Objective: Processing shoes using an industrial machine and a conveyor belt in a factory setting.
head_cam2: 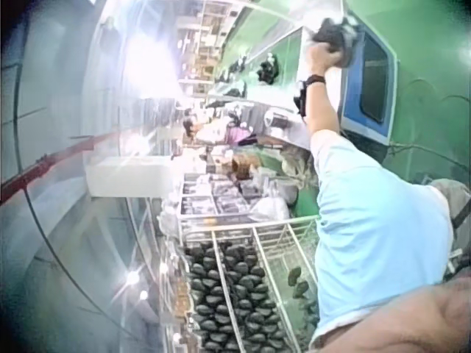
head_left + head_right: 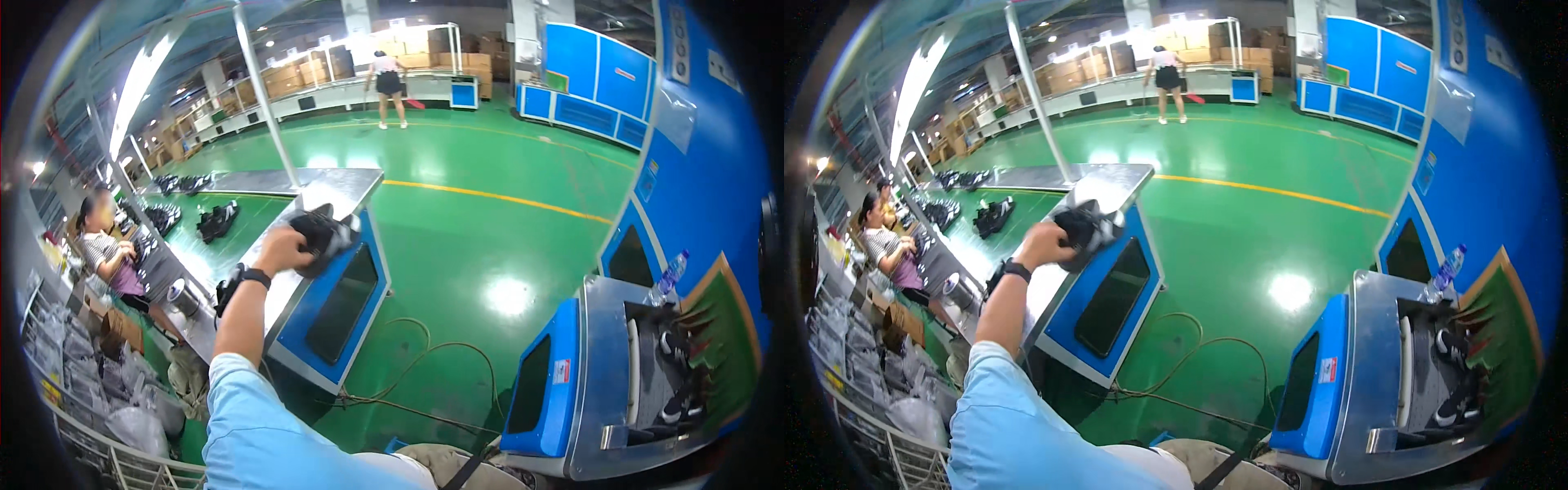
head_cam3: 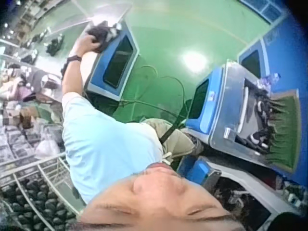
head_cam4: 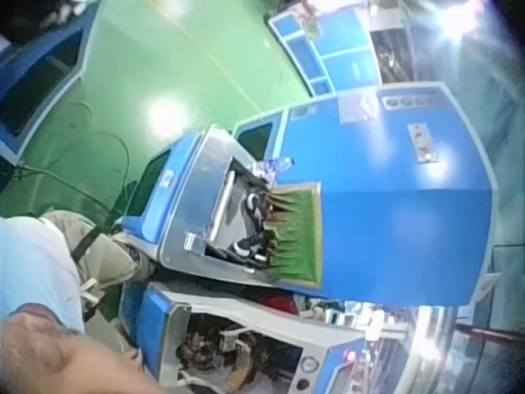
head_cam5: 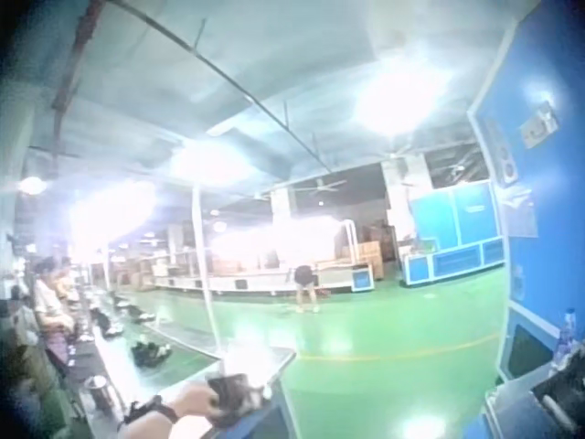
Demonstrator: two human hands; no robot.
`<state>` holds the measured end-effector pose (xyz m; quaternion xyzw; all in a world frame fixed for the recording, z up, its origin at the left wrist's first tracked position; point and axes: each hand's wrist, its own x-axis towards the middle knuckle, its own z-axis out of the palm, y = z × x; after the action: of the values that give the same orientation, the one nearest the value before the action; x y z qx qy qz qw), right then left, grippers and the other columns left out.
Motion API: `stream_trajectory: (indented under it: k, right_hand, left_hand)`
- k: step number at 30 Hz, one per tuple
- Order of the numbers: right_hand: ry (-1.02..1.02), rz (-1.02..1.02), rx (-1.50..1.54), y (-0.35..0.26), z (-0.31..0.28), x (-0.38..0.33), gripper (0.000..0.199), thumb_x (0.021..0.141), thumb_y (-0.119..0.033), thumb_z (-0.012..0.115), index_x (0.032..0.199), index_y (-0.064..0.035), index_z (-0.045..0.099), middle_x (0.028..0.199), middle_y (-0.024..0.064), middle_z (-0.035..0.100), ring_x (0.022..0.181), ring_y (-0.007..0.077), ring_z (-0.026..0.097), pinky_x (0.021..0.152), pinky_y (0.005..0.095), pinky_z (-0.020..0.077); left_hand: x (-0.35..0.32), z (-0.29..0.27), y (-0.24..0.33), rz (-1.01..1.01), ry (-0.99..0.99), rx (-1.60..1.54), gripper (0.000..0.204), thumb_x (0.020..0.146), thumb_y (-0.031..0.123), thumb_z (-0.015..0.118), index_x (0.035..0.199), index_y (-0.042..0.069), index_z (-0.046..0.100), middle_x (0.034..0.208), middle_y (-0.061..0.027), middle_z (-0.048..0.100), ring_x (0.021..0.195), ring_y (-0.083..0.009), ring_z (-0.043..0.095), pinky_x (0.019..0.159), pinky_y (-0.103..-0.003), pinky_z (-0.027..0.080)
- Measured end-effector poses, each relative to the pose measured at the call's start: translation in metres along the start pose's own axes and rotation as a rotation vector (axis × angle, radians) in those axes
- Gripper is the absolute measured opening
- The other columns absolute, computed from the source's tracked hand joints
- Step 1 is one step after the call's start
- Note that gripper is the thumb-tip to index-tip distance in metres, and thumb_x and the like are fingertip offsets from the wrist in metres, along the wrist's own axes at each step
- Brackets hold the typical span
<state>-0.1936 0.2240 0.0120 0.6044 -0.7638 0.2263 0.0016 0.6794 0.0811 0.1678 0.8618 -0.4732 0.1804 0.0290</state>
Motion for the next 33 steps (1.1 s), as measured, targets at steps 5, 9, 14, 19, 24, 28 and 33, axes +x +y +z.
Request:
stream_trajectory:
  k: [5,9,14,19,24,28,33]
  right_hand:
    - [0.108,0.058,-0.003,0.040,0.036,-0.042,0.021,0.091,-0.015,0.062,0.096,0.0003,0.075,0.093,0.0216,0.071,0.088,0.0366,0.065,0.083,0.0436,0.0520]
    - [0.142,0.333,-0.062,0.003,0.029,-0.073,0.025,0.096,-0.019,0.061,0.103,0.0017,0.074,0.106,0.0241,0.070,0.098,0.0379,0.065,0.090,0.0445,0.0510]
    - [0.230,0.636,0.095,0.014,0.082,-0.121,0.030,0.100,-0.022,0.059,0.109,0.0050,0.070,0.106,0.0218,0.070,0.105,0.0356,0.066,0.095,0.0436,0.0514]
    - [0.196,0.455,-0.181,-0.017,0.043,-0.064,0.024,0.100,-0.018,0.059,0.100,0.0008,0.073,0.099,0.0162,0.073,0.091,0.0333,0.069,0.084,0.0412,0.0554]
    - [0.319,0.473,-0.168,-0.024,0.033,-0.045,0.026,0.100,-0.020,0.059,0.091,-0.0002,0.074,0.088,0.0174,0.072,0.082,0.0332,0.068,0.078,0.0415,0.0565]
    - [0.373,0.436,-0.108,-0.004,0.033,-0.033,0.029,0.101,-0.022,0.057,0.090,-0.0003,0.073,0.087,0.0165,0.070,0.078,0.0321,0.067,0.074,0.0430,0.0561]
    - [0.341,0.370,-0.021,-0.029,0.023,-0.022,0.021,0.096,-0.017,0.062,0.095,0.0009,0.072,0.086,0.0171,0.069,0.078,0.0321,0.066,0.072,0.0422,0.0555]
  left_hand:
    - [0.041,0.008,-0.083,-1.107,0.626,0.278,0.025,0.087,0.022,0.056,0.107,0.010,0.065,0.112,-0.0131,0.065,0.101,-0.0336,0.065,0.087,-0.047,0.053]
    - [0.130,0.075,0.008,-0.604,0.375,-0.084,0.035,0.088,0.022,0.057,0.116,0.001,0.062,0.122,-0.0220,0.062,0.110,-0.0430,0.061,0.096,-0.050,0.049]
    - [0.173,0.080,0.298,0.203,0.223,-0.630,0.029,0.087,0.013,0.061,0.113,0.001,0.066,0.107,-0.0216,0.070,0.100,-0.0367,0.068,0.089,-0.044,0.053]
    - [0.104,0.057,0.677,1.071,-0.222,-0.959,0.036,0.084,0.010,0.067,0.119,0.002,0.065,0.112,-0.0155,0.071,0.102,-0.0298,0.069,0.090,-0.039,0.054]
    - [0.009,0.022,0.990,0.750,-0.918,-1.217,0.064,0.076,0.051,0.078,0.095,-0.010,0.066,0.089,-0.0148,0.068,0.084,-0.0226,0.062,0.076,-0.038,0.049]
    - [-0.057,0.066,1.052,0.354,-0.567,-1.743,0.037,0.073,0.026,0.085,0.077,-0.006,0.067,0.082,-0.0144,0.071,0.080,-0.0232,0.066,0.075,-0.039,0.051]
    - [-0.026,-0.019,0.902,0.535,-1.189,-1.866,0.037,0.081,0.014,0.074,0.114,0.002,0.064,0.093,-0.0034,0.066,0.075,-0.0142,0.061,0.069,-0.030,0.052]
